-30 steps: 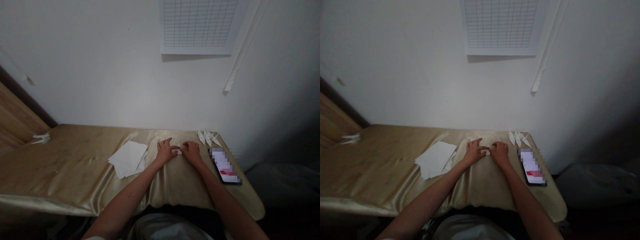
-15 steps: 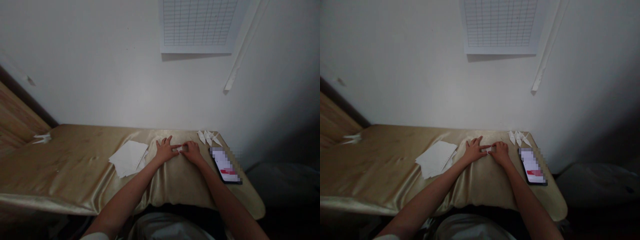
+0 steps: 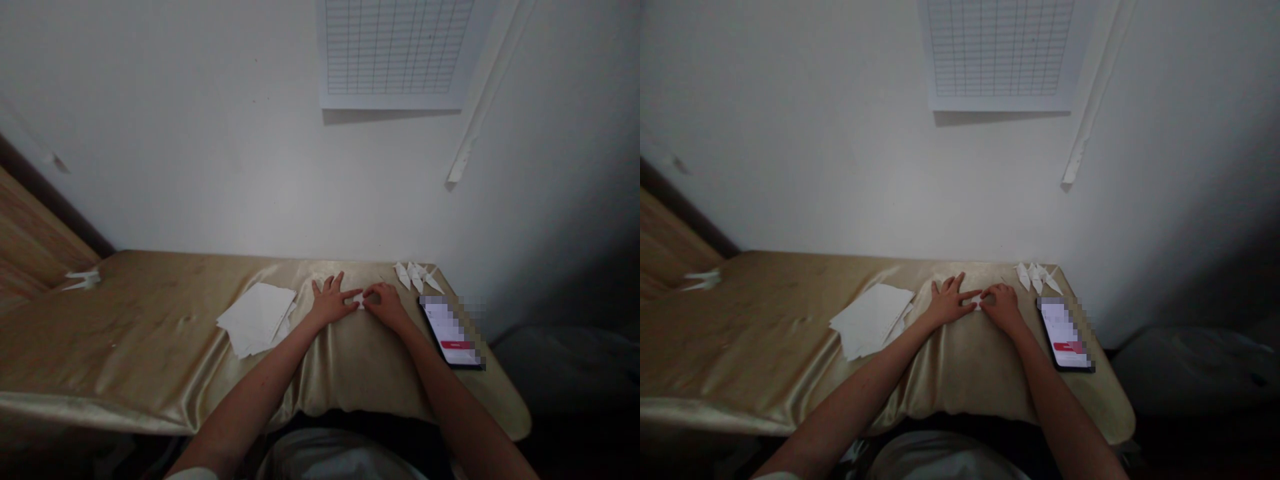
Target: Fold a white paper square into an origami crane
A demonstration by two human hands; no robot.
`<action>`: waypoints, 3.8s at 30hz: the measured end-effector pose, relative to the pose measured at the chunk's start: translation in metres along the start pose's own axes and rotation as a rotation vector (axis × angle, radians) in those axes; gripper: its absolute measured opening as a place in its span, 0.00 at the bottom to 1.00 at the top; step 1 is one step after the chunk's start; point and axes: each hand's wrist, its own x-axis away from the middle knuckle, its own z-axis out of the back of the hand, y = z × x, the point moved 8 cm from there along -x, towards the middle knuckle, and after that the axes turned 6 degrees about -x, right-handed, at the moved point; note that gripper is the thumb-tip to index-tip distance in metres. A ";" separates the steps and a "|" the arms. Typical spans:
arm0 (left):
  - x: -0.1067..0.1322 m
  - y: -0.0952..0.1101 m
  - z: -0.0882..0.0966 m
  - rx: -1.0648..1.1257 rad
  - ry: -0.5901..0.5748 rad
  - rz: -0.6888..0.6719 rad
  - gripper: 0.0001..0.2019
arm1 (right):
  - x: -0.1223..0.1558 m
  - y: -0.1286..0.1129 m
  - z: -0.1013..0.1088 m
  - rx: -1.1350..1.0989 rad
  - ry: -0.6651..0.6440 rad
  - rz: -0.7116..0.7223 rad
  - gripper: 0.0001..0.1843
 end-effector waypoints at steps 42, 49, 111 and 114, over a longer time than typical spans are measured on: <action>0.000 -0.007 0.003 -0.003 -0.036 0.036 0.26 | 0.003 0.011 0.002 0.137 -0.027 -0.133 0.21; 0.000 -0.007 0.000 -0.046 0.003 0.011 0.29 | 0.006 0.005 -0.004 0.212 -0.069 -0.095 0.25; 0.001 -0.008 0.007 0.234 0.120 0.080 0.12 | -0.004 0.000 -0.007 0.154 0.059 0.014 0.15; 0.002 -0.007 0.008 0.231 0.128 0.084 0.10 | -0.005 0.002 -0.007 0.125 0.071 0.021 0.14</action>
